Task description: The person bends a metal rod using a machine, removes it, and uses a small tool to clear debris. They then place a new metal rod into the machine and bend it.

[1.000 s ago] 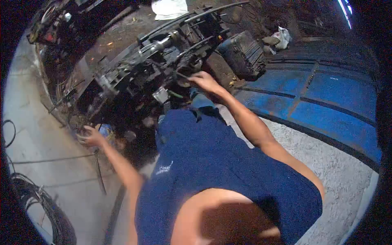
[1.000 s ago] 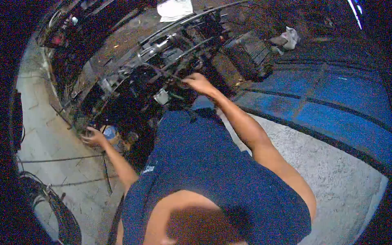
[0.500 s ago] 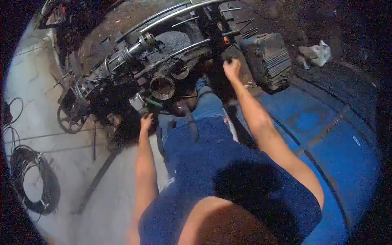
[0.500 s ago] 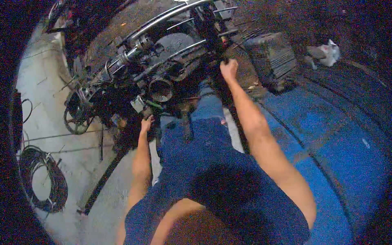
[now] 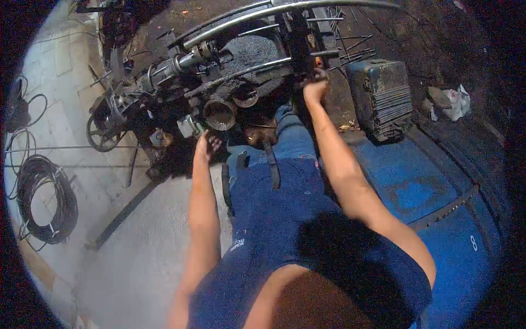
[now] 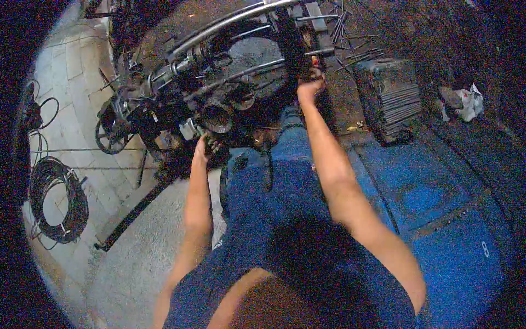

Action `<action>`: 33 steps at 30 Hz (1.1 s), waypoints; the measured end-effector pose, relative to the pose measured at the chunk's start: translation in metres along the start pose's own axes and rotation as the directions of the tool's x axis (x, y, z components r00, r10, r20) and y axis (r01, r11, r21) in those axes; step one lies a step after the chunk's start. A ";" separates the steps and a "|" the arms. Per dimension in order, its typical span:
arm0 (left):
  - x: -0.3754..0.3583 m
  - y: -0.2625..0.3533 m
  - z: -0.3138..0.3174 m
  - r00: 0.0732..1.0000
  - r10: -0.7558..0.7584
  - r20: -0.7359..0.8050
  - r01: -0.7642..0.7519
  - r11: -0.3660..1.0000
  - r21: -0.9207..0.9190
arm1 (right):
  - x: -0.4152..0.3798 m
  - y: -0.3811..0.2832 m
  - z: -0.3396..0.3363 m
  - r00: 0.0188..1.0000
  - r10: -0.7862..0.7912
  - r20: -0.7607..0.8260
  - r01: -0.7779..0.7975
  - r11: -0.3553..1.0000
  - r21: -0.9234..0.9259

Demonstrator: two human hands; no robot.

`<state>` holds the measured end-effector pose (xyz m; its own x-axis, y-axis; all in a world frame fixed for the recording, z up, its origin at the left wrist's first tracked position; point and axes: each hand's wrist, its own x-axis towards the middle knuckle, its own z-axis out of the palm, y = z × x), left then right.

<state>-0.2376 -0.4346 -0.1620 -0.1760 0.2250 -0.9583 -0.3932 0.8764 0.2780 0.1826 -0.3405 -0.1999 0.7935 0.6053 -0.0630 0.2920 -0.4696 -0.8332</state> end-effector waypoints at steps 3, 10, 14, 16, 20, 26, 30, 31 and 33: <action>-0.062 0.032 0.029 0.983 0.175 0.047 -0.156 0.950 -0.272 | 0.000 -0.031 -0.028 0.981 -0.171 -0.093 0.177 0.982 0.060; -0.102 0.083 0.045 0.867 0.495 -0.058 -0.191 0.437 0.879 | 0.140 -0.158 0.012 0.913 -0.405 0.046 0.307 0.757 0.577; -0.120 0.146 0.096 0.481 0.865 0.141 -0.580 0.193 0.791 | 0.189 -0.160 0.069 0.103 -0.992 -0.078 0.972 0.084 0.218; -0.112 0.176 0.115 0.274 0.941 0.197 -0.670 0.040 0.742 | 0.208 -0.136 0.086 0.246 -0.940 0.237 0.868 0.322 0.379; -0.072 0.228 0.144 -0.014 0.944 0.330 -0.702 -0.244 0.669 | 0.214 -0.116 0.108 0.440 -0.689 0.575 0.633 0.693 0.345; -0.030 0.261 0.168 -0.048 0.929 0.367 -0.750 -0.276 0.601 | 0.199 -0.112 0.134 0.367 -0.724 0.583 0.680 0.637 0.362; 0.005 0.269 0.163 0.004 0.902 0.432 -0.750 -0.283 0.598 | 0.174 -0.134 0.134 0.477 -0.535 0.698 0.388 0.840 0.379; 0.010 0.267 0.163 -0.032 0.910 0.412 -0.756 -0.292 0.586 | 0.170 -0.128 0.138 0.478 -0.527 0.703 0.383 0.845 0.373; 0.000 0.262 0.168 0.014 0.935 0.353 -0.777 -0.212 0.593 | 0.167 -0.105 0.152 0.297 -0.909 0.291 0.921 0.353 0.162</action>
<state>-0.1890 -0.1330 -0.1003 -0.0515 0.9733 0.2237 0.7550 -0.1086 0.6467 0.2032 -0.0918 -0.2064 -0.1848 0.7939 0.5793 0.7478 0.4961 -0.4413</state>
